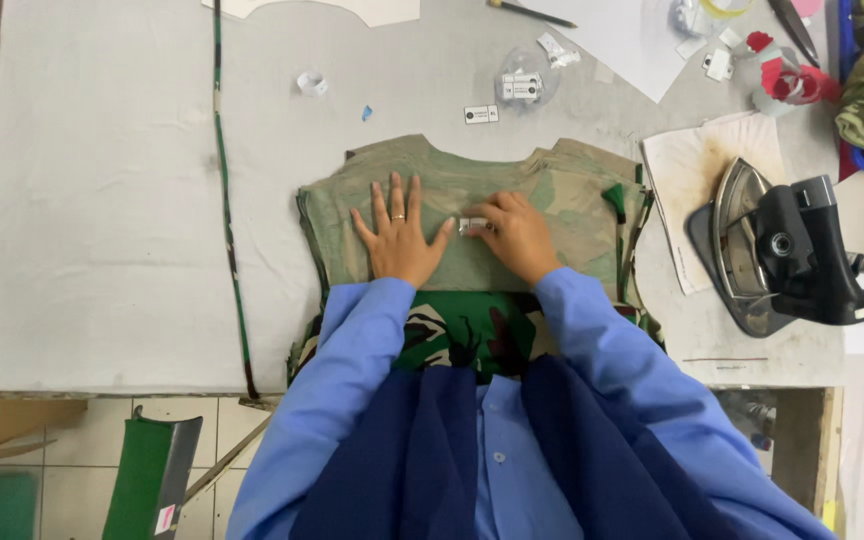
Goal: The person irons a camouflage-patterned shirt on a table. They repeatedly place small white labels on the shirt and press them with an iron. The person also folds the shirt and moves it to a different location.
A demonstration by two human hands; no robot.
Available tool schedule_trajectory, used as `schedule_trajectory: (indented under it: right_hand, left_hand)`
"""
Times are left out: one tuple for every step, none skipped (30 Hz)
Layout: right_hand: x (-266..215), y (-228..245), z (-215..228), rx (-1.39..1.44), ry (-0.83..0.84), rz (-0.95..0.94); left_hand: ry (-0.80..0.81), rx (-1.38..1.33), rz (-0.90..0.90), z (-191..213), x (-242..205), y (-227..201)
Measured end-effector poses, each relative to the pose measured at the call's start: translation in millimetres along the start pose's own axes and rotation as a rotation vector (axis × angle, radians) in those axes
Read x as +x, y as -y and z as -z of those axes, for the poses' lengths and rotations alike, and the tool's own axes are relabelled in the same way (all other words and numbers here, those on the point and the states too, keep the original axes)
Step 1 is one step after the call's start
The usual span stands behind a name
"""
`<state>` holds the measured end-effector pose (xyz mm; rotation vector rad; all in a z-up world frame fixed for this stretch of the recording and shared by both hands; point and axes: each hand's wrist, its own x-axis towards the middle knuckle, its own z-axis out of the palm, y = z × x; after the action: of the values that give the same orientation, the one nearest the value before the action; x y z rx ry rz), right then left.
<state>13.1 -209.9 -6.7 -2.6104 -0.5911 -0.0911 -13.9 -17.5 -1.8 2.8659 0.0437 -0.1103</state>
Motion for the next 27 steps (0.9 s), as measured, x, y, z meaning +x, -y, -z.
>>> schedule_trajectory:
  right_hand:
    - [-4.6, -0.3, 1.2, -0.005, -0.003, 0.004]
    - [-8.7, -1.0, 3.0, -0.001, -0.017, -0.064]
    - [-10.7, -1.1, 5.0, 0.004, -0.032, -0.128]
    - [-15.7, 7.7, 15.2, 0.001, -0.037, -0.121]
    - [-20.4, 15.3, 24.8, 0.265, -0.101, -0.245]
    - [-24.8, 22.1, 33.8, 0.531, -0.165, -0.365]
    - [-29.6, 28.4, 34.4, 0.531, -0.171, -0.363]
    - [-34.2, 34.3, 34.1, 0.744, -0.198, -0.449]
    - [-41.6, 42.4, 31.4, 0.961, -0.219, -0.539]
    - [-45.6, 35.0, 24.8, 0.965, -0.221, -0.542]
    - [-52.6, 28.5, 18.0, 1.023, -0.183, -0.584]
    - [-59.5, 22.4, 11.1, 1.08, -0.144, -0.626]
    - [-59.9, 19.5, 11.0, 1.086, -0.136, -0.628]
    - [-60.0, 16.7, 11.5, 1.027, -0.019, -0.638]
    - [-58.0, 13.2, 12.3, 0.968, 0.087, -0.646]
    - [-48.6, 9.3, 7.2, 0.973, 0.084, -0.647]
    - [-40.4, 5.1, 2.6, 0.939, 0.05, -0.619]
    - [-32.1, 0.4, -1.7, 0.905, 0.016, -0.591]
    - [-22.9, -0.1, -1.0, 0.911, 0.005, -0.598]
    - [-13.5, -1.2, 0.1, 0.743, 0.015, -0.583]
    - [-3.8, -2.9, 1.6, 0.575, 0.023, -0.569]
    - [-1.2, 11.4, 21.7, 0.581, 0.011, -0.579]
    - [0.0, 25.9, 42.4, 0.37, 0.071, -0.564]
    - [1.4, 40.3, 62.8, 0.161, 0.132, -0.546]
    - [-3.1, 31.3, 58.7, 0.163, 0.131, -0.559]
    - [-8.1, 22.8, 54.0, 0.161, 0.1, -0.585]
    - [-13.7, 13.8, 49.9, 0.154, 0.072, -0.609]
  left_hand:
    - [-0.006, -0.004, -0.001, 1.1, -1.9, -1.2]
    - [-0.051, -0.033, -0.008, 2.7, -3.1, -3.0]
    - [-0.099, -0.06, -0.013, 5.6, -3.4, -4.1]
    - [-0.108, -0.062, -0.012, 9.1, -10.5, -10.2]
    - [-0.126, -0.194, -0.085, 11.7, -15.5, -16.6]
    - [-0.143, -0.326, -0.159, 13.5, -19.9, -23.2]
    - [-0.146, -0.325, -0.164, 2.8, -24.7, -31.1]
    - [-0.077, -0.439, -0.193, -8.8, -29.2, -38.6]
    - [0.001, -0.551, -0.219, -21.3, -37.1, -43.8]
    - [0.006, -0.547, -0.22, -32.9, -34.0, -37.5]
    - [0.037, -0.506, -0.235, -45.4, -35.1, -31.3]
    - [0.069, -0.466, -0.251, -57.8, -36.4, -24.7]
    - [0.072, -0.463, -0.243, -49.2, -34.6, -19.7]
    - [0.121, -0.37, -0.282, -39.9, -32.7, -15.0]
    - [0.169, -0.275, -0.331, -29.8, -26.9, -10.5]
    - [0.171, -0.27, -0.332, -22.8, -22.1, -8.5]
    - [0.106, -0.277, -0.26, -16.2, -17.1, -7.4]
    - [0.041, -0.285, -0.188, -9.7, -11.8, -6.8]
    - [0.047, -0.278, -0.199, -4.0, -9.3, -7.6]
    - [-0.02, -0.257, -0.097, 1.7, -6.6, -8.7]
    - [-0.087, -0.234, 0.003, 7.4, -2.8, -10.3]
    - [-0.082, -0.227, -0.012, 13.2, -2.9, -11.7]
    - [-0.067, -0.231, -0.009, 18.9, -4.3, -13.5]
    - [-0.052, -0.235, -0.005, 24.4, -5.7, -15.0]
    - [-0.042, -0.233, -0.014, 23.3, -4.5, -14.6]
    - [-0.06, -0.213, -0.015, 21.9, -3.7, -13.6]
    - [-0.08, -0.196, -0.015, 19.8, -3.5, -13.6]
